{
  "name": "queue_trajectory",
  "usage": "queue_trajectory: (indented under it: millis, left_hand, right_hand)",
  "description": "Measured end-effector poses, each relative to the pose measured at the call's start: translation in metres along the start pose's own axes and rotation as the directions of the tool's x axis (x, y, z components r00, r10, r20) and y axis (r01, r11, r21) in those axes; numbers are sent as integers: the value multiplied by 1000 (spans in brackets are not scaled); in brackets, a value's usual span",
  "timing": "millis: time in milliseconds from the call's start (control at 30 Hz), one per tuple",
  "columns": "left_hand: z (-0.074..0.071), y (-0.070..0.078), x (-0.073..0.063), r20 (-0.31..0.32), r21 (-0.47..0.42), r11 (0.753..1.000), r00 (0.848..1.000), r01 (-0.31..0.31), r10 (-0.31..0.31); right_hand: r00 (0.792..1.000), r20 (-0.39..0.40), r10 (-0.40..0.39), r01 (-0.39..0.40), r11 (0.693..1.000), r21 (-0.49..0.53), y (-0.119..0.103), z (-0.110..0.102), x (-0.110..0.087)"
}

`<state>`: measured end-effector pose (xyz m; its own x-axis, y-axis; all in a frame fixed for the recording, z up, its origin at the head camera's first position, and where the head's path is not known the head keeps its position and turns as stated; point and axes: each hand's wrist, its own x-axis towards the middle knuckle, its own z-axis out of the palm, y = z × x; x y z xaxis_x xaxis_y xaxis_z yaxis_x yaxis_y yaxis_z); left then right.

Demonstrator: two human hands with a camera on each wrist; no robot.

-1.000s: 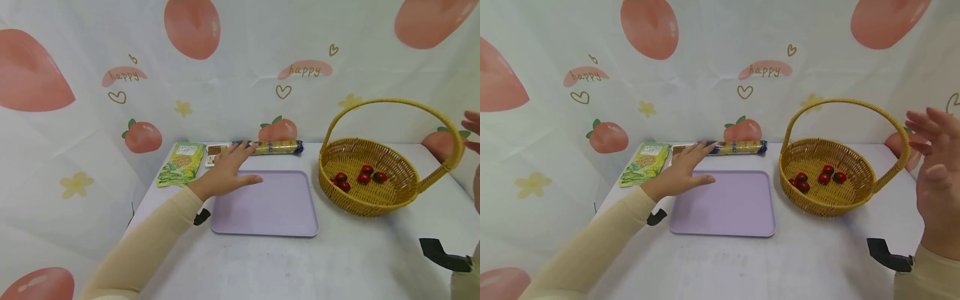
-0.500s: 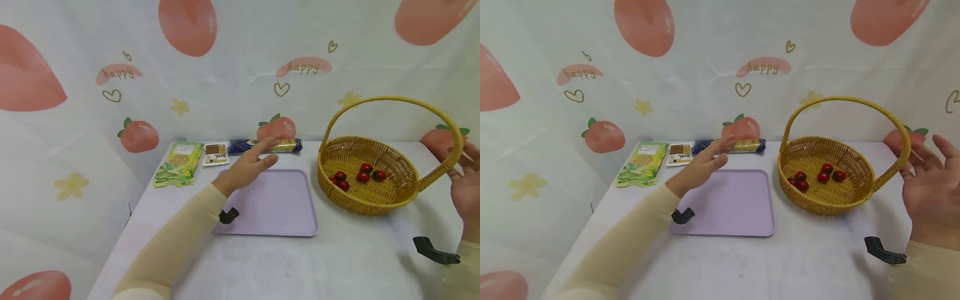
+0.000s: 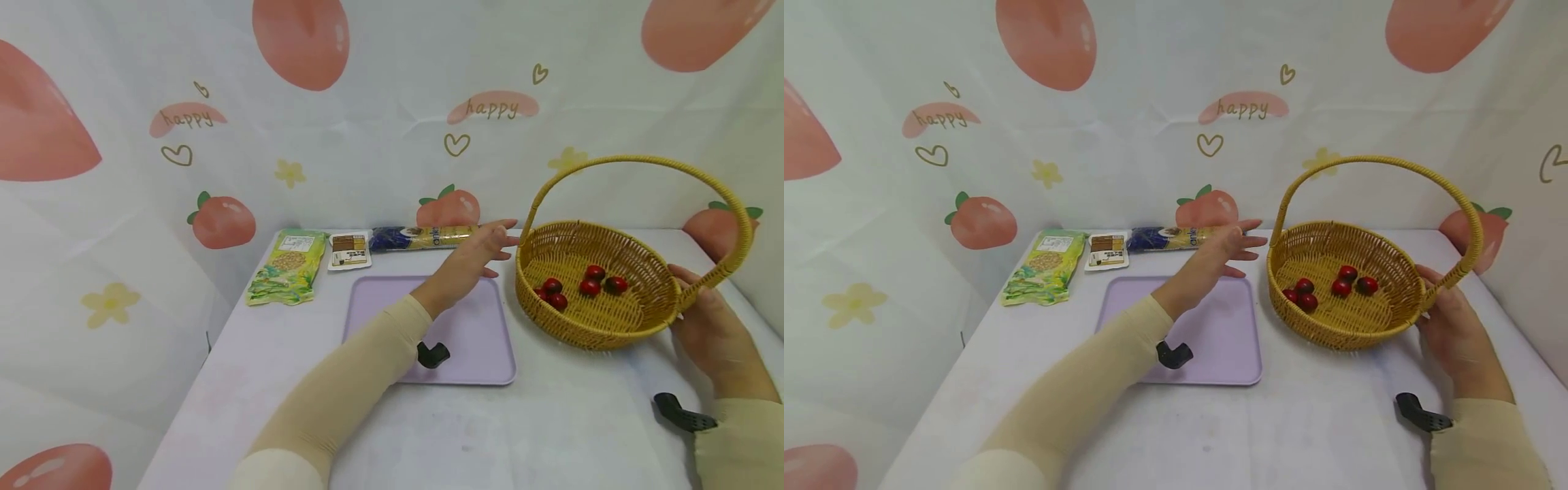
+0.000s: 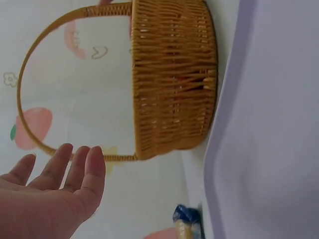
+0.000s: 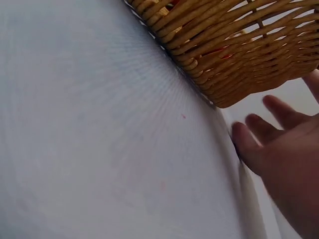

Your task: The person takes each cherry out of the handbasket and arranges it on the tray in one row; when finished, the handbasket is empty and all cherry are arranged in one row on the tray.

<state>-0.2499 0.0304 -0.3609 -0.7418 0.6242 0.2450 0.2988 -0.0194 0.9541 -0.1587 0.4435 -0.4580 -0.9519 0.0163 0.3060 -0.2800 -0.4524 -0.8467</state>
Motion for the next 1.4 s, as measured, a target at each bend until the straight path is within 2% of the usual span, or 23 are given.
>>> queue_trajectory:
  millis: [67,100,333,533,633,767,900,1100,1267,1400]
  left_hand:
    - [7,-1,8,-3,2,1000,1000,8,-8]
    - [10,-1,12,-4,0,1000,1000,12,-12]
    - [32,-5,41,-9,-43,996,997,79,-79]
    - [50,-7,62,31,-119,979,986,165,-162]
    - [54,-9,70,62,-123,975,982,183,-176]
    - [57,-13,80,72,-109,977,982,182,-175]
    - [62,-16,93,62,-93,971,974,221,-216]
    - [75,-21,109,53,14,956,955,293,-293]
    - [82,-26,113,74,30,941,938,338,-339]
    - [90,-28,116,99,92,922,918,377,-385]
  right_hand:
    - [999,50,5,-5,1000,13,1,3,-1]
    - [999,52,14,-14,1000,10,2,4,0]
    - [998,1,60,-59,987,-148,8,8,-1]
    - [1000,12,0,1,997,-81,11,4,-2]
    - [1000,27,0,1,999,-53,12,3,-3]
    - [999,38,15,-13,998,-56,12,3,-3]
    - [998,54,20,-16,998,-63,12,6,0]
    - [997,68,26,-18,993,-118,13,12,0]
    - [998,45,32,-24,988,-153,13,12,1]
    - [999,17,34,-31,985,-171,11,10,-2]
